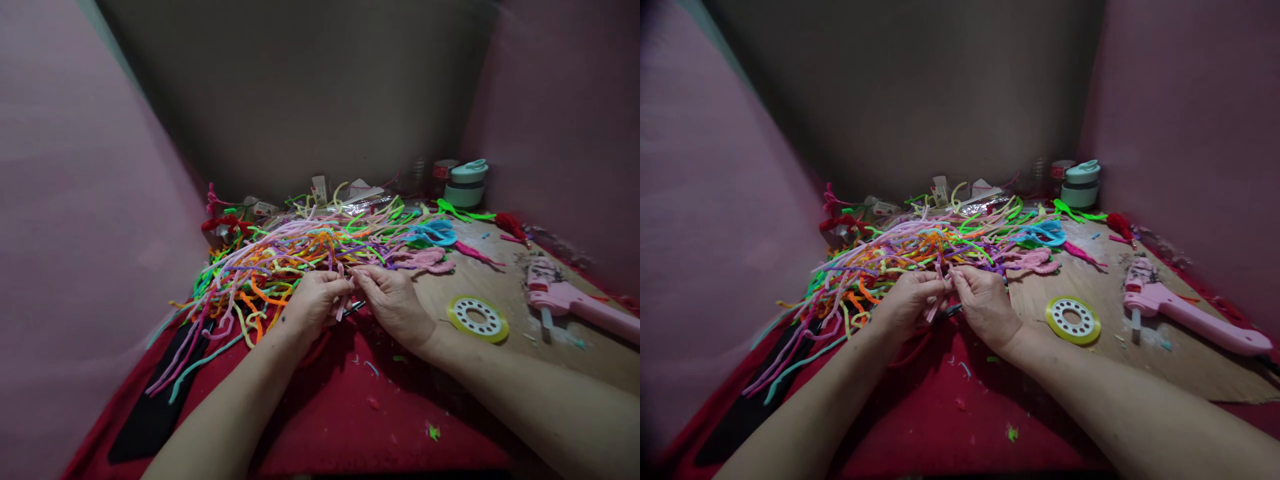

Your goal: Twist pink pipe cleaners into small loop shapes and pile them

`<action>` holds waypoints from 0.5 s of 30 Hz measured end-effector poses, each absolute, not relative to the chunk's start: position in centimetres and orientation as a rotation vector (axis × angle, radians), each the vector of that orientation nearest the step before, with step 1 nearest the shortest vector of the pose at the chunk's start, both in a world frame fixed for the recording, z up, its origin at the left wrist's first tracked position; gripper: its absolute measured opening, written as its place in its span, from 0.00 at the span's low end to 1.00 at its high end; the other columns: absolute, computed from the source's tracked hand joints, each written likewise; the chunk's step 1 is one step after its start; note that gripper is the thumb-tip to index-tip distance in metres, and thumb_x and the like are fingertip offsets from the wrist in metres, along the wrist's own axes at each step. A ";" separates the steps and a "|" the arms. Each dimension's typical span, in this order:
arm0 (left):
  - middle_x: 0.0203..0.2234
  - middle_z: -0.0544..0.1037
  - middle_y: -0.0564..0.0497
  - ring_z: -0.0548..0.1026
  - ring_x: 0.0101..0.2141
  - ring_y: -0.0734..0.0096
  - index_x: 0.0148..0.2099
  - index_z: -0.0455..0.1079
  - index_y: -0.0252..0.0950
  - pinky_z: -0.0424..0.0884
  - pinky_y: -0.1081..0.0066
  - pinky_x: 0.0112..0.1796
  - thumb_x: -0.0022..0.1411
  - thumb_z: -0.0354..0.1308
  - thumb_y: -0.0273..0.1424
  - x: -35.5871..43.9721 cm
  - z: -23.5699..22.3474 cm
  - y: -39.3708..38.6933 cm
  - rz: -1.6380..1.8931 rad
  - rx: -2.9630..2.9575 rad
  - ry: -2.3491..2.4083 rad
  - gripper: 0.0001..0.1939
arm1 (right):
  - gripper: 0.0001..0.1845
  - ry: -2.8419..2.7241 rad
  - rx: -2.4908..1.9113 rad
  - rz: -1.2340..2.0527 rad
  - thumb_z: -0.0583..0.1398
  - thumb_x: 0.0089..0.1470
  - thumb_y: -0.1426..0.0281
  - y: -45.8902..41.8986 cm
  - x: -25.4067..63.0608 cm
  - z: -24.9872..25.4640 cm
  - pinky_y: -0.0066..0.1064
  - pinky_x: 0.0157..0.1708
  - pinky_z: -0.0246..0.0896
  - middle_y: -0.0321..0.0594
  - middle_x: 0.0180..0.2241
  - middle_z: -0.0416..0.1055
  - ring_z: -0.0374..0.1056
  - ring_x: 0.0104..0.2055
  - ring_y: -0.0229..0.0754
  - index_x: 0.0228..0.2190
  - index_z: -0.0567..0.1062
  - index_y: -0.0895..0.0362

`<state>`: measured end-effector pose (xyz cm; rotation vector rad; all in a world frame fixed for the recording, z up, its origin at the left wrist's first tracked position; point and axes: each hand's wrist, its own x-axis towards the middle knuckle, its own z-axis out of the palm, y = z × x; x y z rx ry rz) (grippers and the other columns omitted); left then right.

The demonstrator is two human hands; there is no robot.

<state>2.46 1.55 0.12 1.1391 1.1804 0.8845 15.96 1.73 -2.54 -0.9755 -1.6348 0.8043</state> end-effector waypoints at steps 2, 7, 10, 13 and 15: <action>0.07 0.58 0.59 0.51 0.08 0.85 0.17 0.63 0.33 0.41 0.77 0.12 0.47 0.59 0.32 2.4 0.1 1.6 0.890 1.135 1.167 0.12 | 0.15 -1.649 -0.961 0.792 0.51 0.56 0.67 1.7 16.0 -2.4 0.27 0.26 0.50 0.36 0.20 0.64 0.58 0.23 0.35 0.21 0.70 0.57; 0.07 0.57 0.60 0.49 0.09 0.86 0.19 0.63 0.33 0.41 0.77 0.12 0.48 0.59 0.32 2.4 0.1 1.6 0.916 1.136 1.175 0.12 | 0.12 -1.513 -0.917 1.014 0.54 0.53 0.65 1.8 16.1 -1.9 0.26 0.24 0.50 0.33 0.20 0.63 0.56 0.22 0.34 0.23 0.70 0.56; 0.09 0.60 0.59 0.51 0.10 0.86 0.20 0.63 0.33 0.41 0.78 0.13 0.47 0.60 0.32 2.4 0.2 1.6 0.918 1.125 1.181 0.11 | 0.13 -1.456 -0.942 1.148 0.56 0.52 0.65 1.9 16.1 -1.8 0.26 0.21 0.48 0.31 0.17 0.59 0.51 0.19 0.32 0.20 0.68 0.57; 0.10 0.61 0.58 0.53 0.10 0.85 0.22 0.63 0.33 0.41 0.78 0.14 0.47 0.61 0.33 2.3 0.4 1.6 0.867 1.127 1.151 0.11 | 0.14 -1.437 -0.996 1.087 0.57 0.50 0.67 1.9 16.1 -1.8 0.26 0.20 0.46 0.30 0.15 0.56 0.49 0.19 0.31 0.16 0.65 0.58; 0.09 0.61 0.59 0.53 0.10 0.85 0.23 0.64 0.32 0.41 0.78 0.14 0.47 0.61 0.32 2.3 0.5 1.6 0.856 1.132 1.142 0.10 | 0.14 -1.420 -0.999 1.085 0.57 0.50 0.67 1.9 16.1 -1.7 0.25 0.19 0.46 0.30 0.16 0.57 0.49 0.19 0.31 0.16 0.65 0.58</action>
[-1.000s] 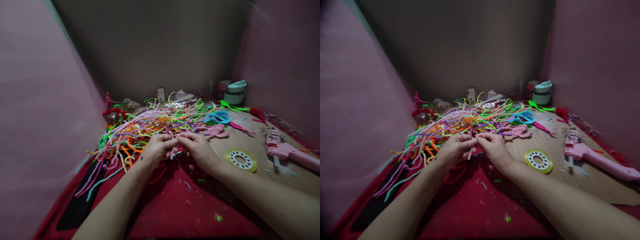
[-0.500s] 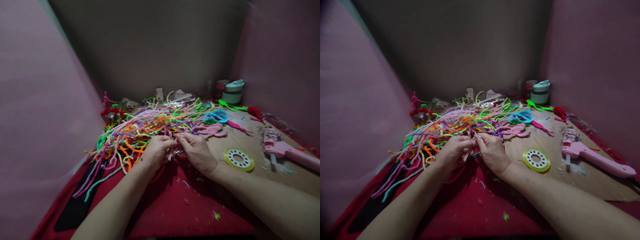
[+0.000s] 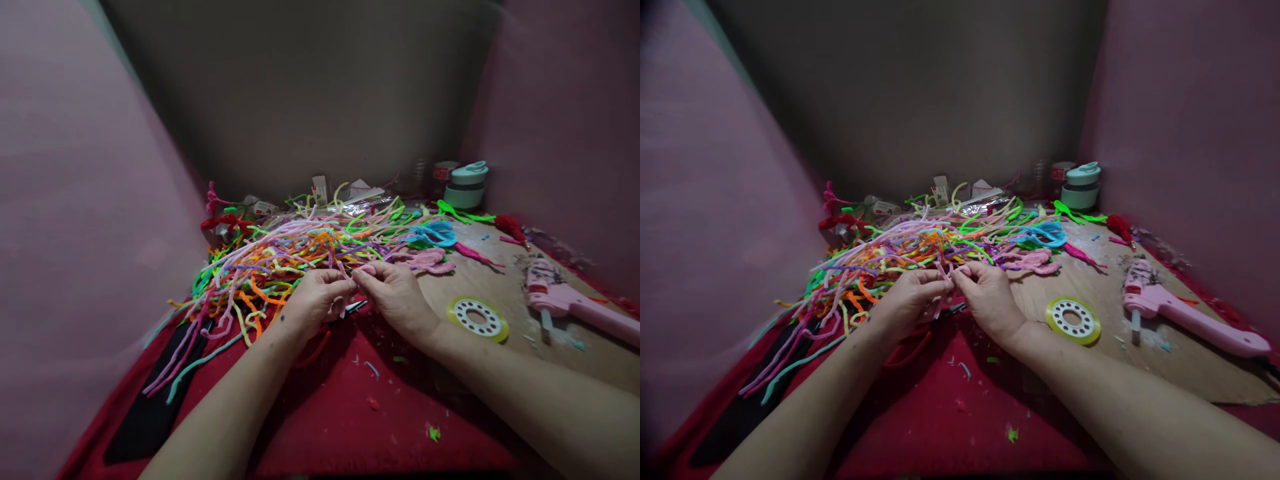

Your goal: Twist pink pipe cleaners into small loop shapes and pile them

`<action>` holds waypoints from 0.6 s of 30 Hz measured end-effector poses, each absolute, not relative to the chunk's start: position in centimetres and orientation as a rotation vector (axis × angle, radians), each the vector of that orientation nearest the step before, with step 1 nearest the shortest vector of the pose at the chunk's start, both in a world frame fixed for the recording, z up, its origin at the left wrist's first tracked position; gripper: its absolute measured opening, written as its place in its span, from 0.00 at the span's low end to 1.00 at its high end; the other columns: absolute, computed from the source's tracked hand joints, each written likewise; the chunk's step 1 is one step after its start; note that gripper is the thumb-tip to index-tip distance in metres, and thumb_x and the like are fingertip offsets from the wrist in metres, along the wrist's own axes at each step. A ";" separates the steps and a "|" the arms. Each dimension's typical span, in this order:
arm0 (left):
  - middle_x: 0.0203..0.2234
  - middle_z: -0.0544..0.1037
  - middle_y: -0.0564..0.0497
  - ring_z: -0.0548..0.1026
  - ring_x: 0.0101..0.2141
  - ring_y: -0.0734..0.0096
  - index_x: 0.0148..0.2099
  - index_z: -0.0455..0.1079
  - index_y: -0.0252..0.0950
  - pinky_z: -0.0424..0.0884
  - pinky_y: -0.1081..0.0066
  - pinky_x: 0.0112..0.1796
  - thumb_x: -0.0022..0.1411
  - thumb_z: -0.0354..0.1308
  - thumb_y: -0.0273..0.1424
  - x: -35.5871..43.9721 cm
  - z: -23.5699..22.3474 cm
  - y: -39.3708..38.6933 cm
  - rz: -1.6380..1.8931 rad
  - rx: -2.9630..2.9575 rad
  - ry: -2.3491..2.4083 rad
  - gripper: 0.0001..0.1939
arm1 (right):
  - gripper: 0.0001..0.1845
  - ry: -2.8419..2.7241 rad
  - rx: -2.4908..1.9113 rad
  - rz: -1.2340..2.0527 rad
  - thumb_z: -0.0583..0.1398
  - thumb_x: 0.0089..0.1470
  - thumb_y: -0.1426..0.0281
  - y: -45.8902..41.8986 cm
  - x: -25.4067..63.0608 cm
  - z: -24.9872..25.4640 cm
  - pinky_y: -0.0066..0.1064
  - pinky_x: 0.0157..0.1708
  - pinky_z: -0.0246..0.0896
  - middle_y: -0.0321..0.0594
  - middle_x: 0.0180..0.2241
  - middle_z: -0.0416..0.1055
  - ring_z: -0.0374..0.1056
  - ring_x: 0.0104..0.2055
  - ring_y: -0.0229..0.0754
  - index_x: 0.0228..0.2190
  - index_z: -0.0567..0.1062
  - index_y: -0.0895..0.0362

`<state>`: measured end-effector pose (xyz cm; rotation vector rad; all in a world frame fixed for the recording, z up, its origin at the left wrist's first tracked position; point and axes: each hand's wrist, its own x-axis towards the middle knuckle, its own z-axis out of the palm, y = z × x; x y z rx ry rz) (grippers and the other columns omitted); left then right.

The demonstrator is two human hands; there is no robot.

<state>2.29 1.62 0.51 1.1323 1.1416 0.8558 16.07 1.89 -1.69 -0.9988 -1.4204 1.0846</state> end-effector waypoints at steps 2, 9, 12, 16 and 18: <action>0.09 0.60 0.59 0.51 0.10 0.86 0.24 0.65 0.32 0.41 0.78 0.14 0.47 0.61 0.32 2.3 0.6 1.6 0.873 1.122 1.142 0.09 | 0.13 -1.403 -0.969 1.169 0.57 0.49 0.66 1.9 16.0 -1.6 0.25 0.19 0.46 0.31 0.16 0.59 0.51 0.18 0.31 0.17 0.65 0.58; 0.09 0.60 0.59 0.53 0.11 0.86 0.21 0.64 0.32 0.43 0.77 0.15 0.48 0.59 0.30 2.0 1.0 1.6 0.859 1.208 1.155 0.10 | 0.11 -1.335 -0.949 1.264 0.57 0.48 0.65 2.0 15.9 -1.6 0.25 0.18 0.44 0.29 0.15 0.59 0.51 0.17 0.30 0.20 0.68 0.59; 0.08 0.58 0.60 0.51 0.10 0.86 0.19 0.62 0.32 0.42 0.77 0.15 0.47 0.59 0.29 1.9 1.2 1.6 0.856 1.239 1.189 0.10 | 0.13 -1.332 -0.951 1.301 0.58 0.47 0.64 1.9 15.9 -1.6 0.26 0.17 0.43 0.29 0.14 0.57 0.50 0.17 0.30 0.19 0.67 0.59; 0.09 0.58 0.61 0.49 0.10 0.87 0.20 0.59 0.33 0.40 0.77 0.14 0.48 0.59 0.32 2.1 1.3 1.5 0.824 1.238 1.253 0.13 | 0.15 -1.310 -0.945 1.301 0.60 0.45 0.62 2.0 15.8 -1.7 0.26 0.18 0.41 0.28 0.13 0.55 0.48 0.17 0.30 0.17 0.64 0.58; 0.10 0.59 0.60 0.50 0.10 0.87 0.21 0.60 0.33 0.41 0.78 0.14 0.48 0.60 0.34 2.2 1.3 1.6 0.792 1.248 1.262 0.14 | 0.15 -1.304 -0.976 1.269 0.59 0.45 0.62 2.1 15.8 -2.0 0.26 0.18 0.40 0.27 0.13 0.53 0.47 0.16 0.30 0.17 0.64 0.58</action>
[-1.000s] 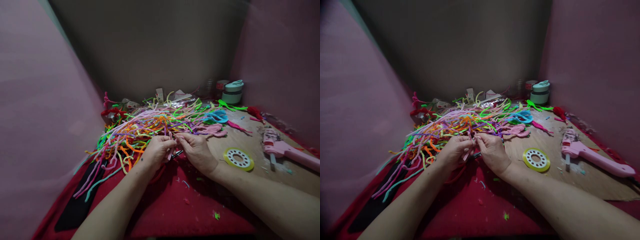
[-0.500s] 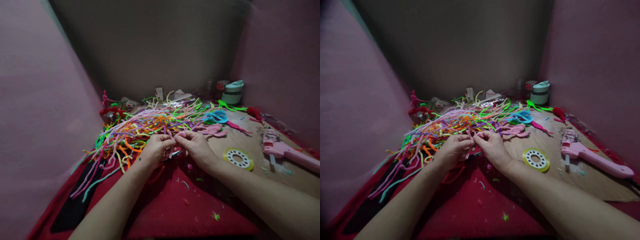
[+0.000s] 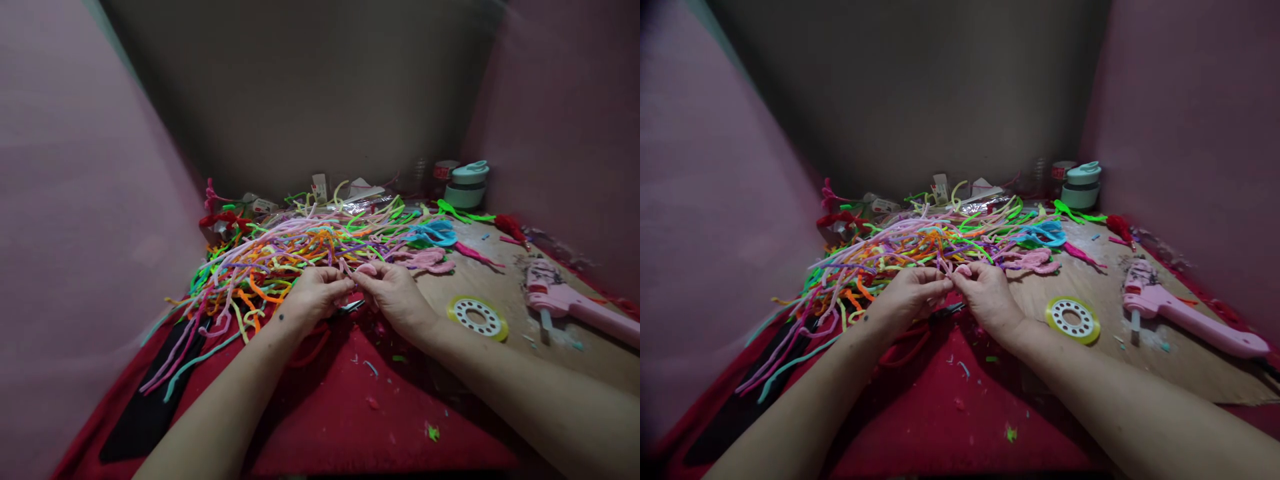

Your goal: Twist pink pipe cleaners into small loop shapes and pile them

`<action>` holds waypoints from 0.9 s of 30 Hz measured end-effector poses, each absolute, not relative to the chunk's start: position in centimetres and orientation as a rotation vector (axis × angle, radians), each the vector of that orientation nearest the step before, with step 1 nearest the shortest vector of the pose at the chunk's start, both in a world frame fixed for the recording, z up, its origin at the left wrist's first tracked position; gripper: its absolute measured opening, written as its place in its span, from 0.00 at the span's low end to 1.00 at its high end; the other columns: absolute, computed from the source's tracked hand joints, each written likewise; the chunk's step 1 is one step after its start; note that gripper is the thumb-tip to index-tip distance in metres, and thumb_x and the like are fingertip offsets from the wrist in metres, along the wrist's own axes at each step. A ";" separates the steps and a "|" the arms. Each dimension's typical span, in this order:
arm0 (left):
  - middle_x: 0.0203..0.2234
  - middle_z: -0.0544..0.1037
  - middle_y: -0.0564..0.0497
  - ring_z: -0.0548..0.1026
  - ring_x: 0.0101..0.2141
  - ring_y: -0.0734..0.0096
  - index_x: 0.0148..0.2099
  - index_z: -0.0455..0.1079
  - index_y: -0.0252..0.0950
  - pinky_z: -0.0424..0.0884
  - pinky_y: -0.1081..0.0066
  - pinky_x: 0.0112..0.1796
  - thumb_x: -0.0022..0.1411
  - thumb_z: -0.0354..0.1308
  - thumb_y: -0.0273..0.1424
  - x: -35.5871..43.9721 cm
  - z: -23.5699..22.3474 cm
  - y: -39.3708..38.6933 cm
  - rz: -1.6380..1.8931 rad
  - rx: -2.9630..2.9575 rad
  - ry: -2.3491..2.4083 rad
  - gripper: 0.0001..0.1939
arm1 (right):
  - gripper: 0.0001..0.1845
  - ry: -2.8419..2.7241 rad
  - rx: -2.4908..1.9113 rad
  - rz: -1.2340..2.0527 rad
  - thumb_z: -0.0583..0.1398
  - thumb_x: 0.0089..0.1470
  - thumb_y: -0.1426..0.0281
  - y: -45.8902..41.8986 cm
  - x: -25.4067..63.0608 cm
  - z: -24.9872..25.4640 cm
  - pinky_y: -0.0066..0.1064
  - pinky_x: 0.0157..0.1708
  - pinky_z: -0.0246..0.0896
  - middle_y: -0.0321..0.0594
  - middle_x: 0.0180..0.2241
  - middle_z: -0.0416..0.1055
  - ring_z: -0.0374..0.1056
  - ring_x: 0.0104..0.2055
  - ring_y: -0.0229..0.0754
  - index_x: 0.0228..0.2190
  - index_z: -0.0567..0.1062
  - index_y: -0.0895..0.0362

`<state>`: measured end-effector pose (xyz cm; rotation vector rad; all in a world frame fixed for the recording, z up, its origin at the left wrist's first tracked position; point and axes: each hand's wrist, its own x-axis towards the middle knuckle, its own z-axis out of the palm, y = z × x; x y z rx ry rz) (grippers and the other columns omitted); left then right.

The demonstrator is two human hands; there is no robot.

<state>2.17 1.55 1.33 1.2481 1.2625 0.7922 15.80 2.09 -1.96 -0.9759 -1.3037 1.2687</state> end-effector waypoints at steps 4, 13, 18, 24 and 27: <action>0.11 0.62 0.59 0.52 0.12 0.86 0.24 0.62 0.33 0.44 0.78 0.16 0.48 0.59 0.36 2.0 1.0 1.8 0.727 1.340 1.244 0.12 | 0.15 -1.358 -1.023 1.195 0.59 0.46 0.62 2.3 15.8 -2.3 0.26 0.18 0.40 0.28 0.14 0.53 0.47 0.17 0.30 0.18 0.63 0.57; 0.14 0.59 0.60 0.53 0.16 0.84 0.25 0.62 0.32 0.49 0.78 0.19 0.53 0.54 0.34 2.1 0.9 1.7 0.708 1.651 1.301 0.10 | 0.14 -1.338 -1.045 1.186 0.59 0.47 0.63 2.3 15.9 -2.2 0.25 0.16 0.41 0.28 0.14 0.54 0.48 0.16 0.30 0.17 0.63 0.58; 0.13 0.57 0.61 0.52 0.14 0.85 0.24 0.61 0.33 0.47 0.78 0.18 0.53 0.53 0.31 2.0 2.0 1.4 0.624 1.613 1.326 0.09 | 0.12 -1.135 -0.939 1.476 0.60 0.45 0.64 2.5 16.0 -2.1 0.23 0.12 0.44 0.28 0.13 0.57 0.50 0.13 0.30 0.19 0.66 0.58; 0.12 0.59 0.59 0.53 0.14 0.84 0.23 0.62 0.33 0.47 0.77 0.17 0.55 0.54 0.37 1.3 2.6 1.5 0.583 1.613 1.295 0.14 | 0.08 -1.021 -0.801 1.640 0.62 0.40 0.68 2.8 16.1 -2.1 0.22 0.13 0.53 0.33 0.18 0.66 0.58 0.16 0.30 0.22 0.70 0.60; 0.16 0.65 0.56 0.59 0.17 0.82 0.24 0.66 0.32 0.53 0.78 0.19 0.54 0.55 0.37 1.1 2.6 1.8 0.649 1.665 1.282 0.14 | 0.07 -1.053 -0.799 1.636 0.61 0.41 0.68 2.9 16.2 -2.3 0.22 0.12 0.52 0.32 0.17 0.65 0.57 0.15 0.30 0.23 0.72 0.60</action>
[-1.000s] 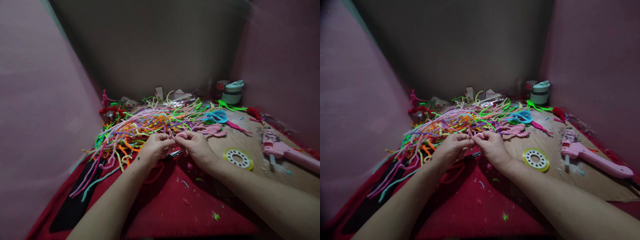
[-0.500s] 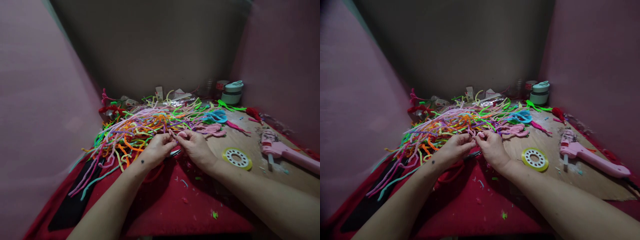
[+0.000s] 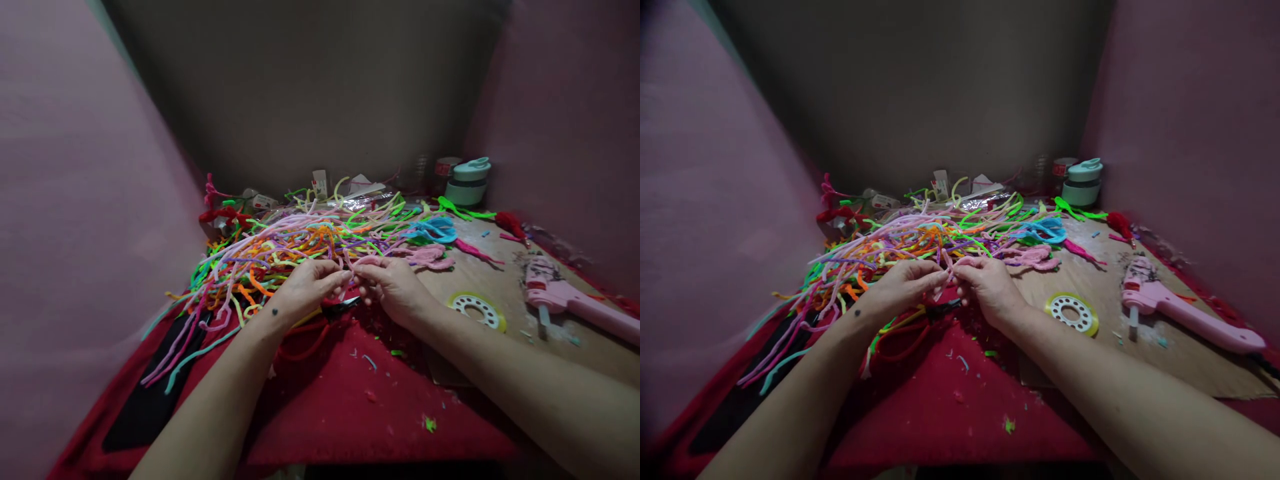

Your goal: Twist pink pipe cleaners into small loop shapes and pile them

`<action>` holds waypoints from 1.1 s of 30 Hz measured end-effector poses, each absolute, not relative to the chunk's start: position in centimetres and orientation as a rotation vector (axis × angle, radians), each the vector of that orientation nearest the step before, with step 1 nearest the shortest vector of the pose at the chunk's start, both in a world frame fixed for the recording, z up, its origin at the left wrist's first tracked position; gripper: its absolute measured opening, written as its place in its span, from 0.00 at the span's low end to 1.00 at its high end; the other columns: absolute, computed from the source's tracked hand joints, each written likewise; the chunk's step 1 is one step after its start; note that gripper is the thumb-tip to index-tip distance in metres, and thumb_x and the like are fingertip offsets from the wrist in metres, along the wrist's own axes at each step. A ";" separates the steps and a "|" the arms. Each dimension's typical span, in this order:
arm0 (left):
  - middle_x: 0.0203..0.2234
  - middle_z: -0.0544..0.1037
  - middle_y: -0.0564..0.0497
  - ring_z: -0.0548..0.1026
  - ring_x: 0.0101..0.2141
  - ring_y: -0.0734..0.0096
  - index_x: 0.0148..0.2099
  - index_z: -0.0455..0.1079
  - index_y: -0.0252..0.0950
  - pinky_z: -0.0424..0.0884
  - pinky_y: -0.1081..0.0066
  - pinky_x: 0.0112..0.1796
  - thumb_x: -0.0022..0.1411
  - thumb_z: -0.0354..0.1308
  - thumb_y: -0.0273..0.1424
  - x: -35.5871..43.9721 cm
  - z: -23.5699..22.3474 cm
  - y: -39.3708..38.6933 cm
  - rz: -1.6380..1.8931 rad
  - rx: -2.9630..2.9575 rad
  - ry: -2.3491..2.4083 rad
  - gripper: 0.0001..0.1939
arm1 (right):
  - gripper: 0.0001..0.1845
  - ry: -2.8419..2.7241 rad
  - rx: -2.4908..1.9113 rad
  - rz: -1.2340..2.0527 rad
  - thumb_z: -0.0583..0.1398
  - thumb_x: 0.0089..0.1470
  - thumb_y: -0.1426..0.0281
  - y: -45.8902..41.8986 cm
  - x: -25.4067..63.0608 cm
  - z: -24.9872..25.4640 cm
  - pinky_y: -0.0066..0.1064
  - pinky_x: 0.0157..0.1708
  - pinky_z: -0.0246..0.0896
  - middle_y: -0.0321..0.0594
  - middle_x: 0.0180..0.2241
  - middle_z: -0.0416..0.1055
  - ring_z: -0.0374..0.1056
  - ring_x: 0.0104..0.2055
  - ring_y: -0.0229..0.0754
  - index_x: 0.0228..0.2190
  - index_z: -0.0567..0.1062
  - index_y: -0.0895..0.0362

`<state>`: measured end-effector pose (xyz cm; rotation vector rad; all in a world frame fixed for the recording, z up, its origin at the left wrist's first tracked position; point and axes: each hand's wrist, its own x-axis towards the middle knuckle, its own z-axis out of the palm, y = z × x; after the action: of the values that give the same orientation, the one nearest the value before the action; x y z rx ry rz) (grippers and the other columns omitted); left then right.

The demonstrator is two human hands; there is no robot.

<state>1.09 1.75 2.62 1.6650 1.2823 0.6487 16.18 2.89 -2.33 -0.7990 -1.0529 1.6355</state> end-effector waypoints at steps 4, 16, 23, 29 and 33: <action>0.24 0.71 0.55 0.66 0.23 0.79 0.34 0.68 0.32 0.61 0.77 0.25 0.48 0.61 0.32 1.2 2.0 2.0 0.831 1.564 1.169 0.10 | 0.06 -1.084 -0.791 1.665 0.61 0.42 0.69 2.9 16.2 -2.6 0.22 0.12 0.52 0.31 0.17 0.64 0.57 0.14 0.29 0.23 0.71 0.60; 0.17 0.69 0.56 0.63 0.16 0.82 0.28 0.66 0.32 0.58 0.77 0.19 0.50 0.59 0.31 1.9 1.2 1.7 1.067 1.369 1.224 0.07 | 0.12 -1.044 -0.770 1.725 0.63 0.41 0.66 2.8 16.0 -2.4 0.24 0.13 0.48 0.32 0.15 0.63 0.56 0.14 0.29 0.19 0.68 0.61; 0.16 0.68 0.56 0.63 0.15 0.81 0.26 0.66 0.32 0.59 0.77 0.19 0.49 0.59 0.30 1.9 1.2 1.8 1.048 1.370 1.234 0.07 | 0.11 -1.052 -0.741 1.737 0.63 0.42 0.65 2.9 15.9 -2.7 0.24 0.15 0.49 0.33 0.17 0.65 0.57 0.16 0.30 0.22 0.71 0.61; 0.16 0.69 0.56 0.61 0.15 0.83 0.25 0.66 0.32 0.56 0.78 0.18 0.46 0.60 0.30 2.2 1.4 1.7 1.034 1.374 1.307 0.07 | 0.10 -0.977 -0.774 1.717 0.64 0.39 0.68 2.9 15.7 -2.8 0.26 0.21 0.54 0.32 0.16 0.62 0.59 0.20 0.32 0.19 0.70 0.60; 0.15 0.68 0.57 0.61 0.15 0.83 0.24 0.65 0.32 0.56 0.79 0.18 0.44 0.61 0.30 2.5 1.7 1.5 1.045 1.419 1.377 0.08 | 0.07 -0.953 -0.814 1.709 0.63 0.38 0.70 2.8 15.6 -2.7 0.26 0.21 0.54 0.33 0.18 0.64 0.59 0.19 0.31 0.20 0.71 0.61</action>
<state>2.50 1.47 1.66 1.4190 1.3766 1.0452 15.59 2.84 -2.69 -0.8142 -0.9529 1.7088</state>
